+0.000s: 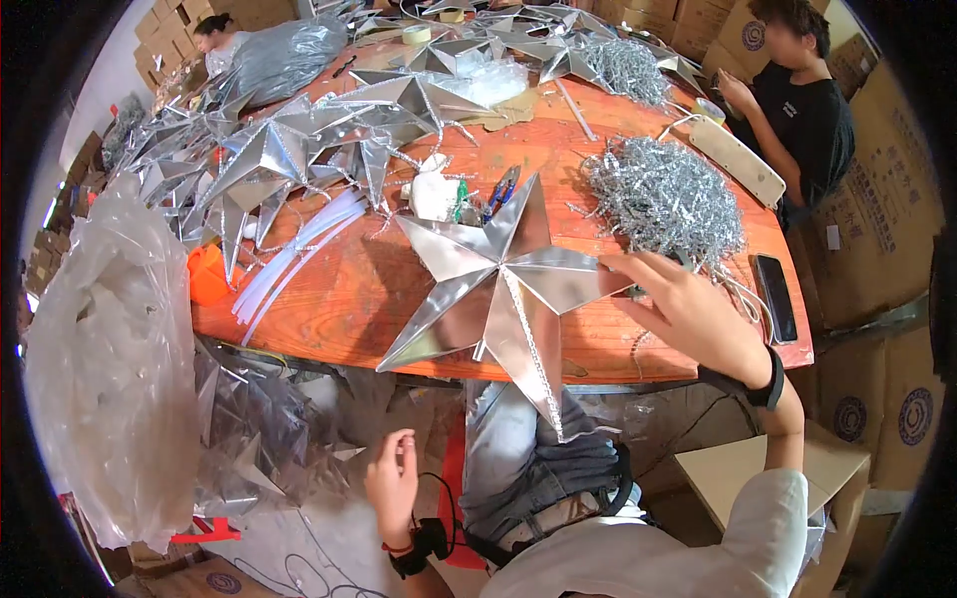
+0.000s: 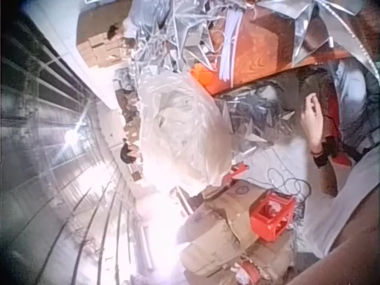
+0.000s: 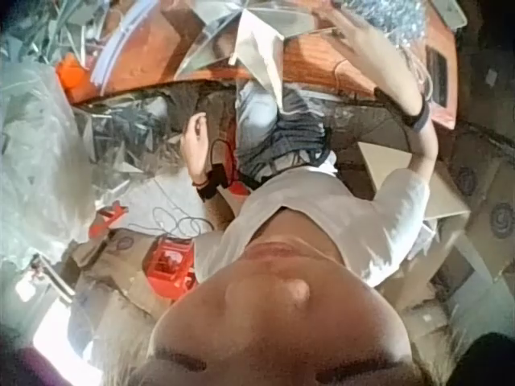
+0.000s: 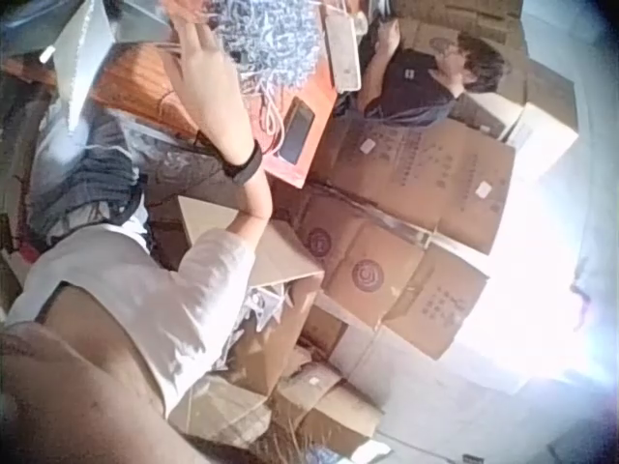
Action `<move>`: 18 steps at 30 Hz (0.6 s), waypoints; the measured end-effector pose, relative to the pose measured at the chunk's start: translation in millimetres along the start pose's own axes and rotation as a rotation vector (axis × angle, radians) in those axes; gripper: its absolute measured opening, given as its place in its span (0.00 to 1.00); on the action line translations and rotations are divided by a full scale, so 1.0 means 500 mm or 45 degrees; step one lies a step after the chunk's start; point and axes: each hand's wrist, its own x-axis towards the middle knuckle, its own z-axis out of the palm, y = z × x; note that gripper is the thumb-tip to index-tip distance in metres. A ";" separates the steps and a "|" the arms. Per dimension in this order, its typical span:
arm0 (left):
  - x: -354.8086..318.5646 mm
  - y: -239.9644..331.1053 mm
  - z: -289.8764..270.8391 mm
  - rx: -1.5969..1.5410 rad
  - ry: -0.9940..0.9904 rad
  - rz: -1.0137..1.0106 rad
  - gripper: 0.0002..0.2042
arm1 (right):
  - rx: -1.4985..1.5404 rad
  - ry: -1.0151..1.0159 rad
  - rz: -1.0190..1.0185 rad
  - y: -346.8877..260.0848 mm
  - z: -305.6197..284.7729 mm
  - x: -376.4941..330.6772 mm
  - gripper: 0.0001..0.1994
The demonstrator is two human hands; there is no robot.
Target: Applying silver tinsel trim to a large metallic star decoration using a hot glue gun.
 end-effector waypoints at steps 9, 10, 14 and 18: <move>0.021 0.051 -0.059 -0.185 0.481 0.094 0.09 | 0.095 -0.328 -0.262 -0.062 -0.048 -0.099 0.17; 0.006 0.050 -0.064 -0.221 0.547 0.048 0.10 | 0.287 -0.366 -0.381 -0.059 -0.038 -0.105 0.15; -0.043 0.138 -0.070 -0.356 0.719 0.137 0.11 | 0.806 -0.773 -0.662 -0.057 0.006 -0.115 0.08; -0.071 0.205 -0.038 -0.501 0.455 0.708 0.12 | 0.962 -0.557 -0.744 -0.069 0.037 -0.124 0.08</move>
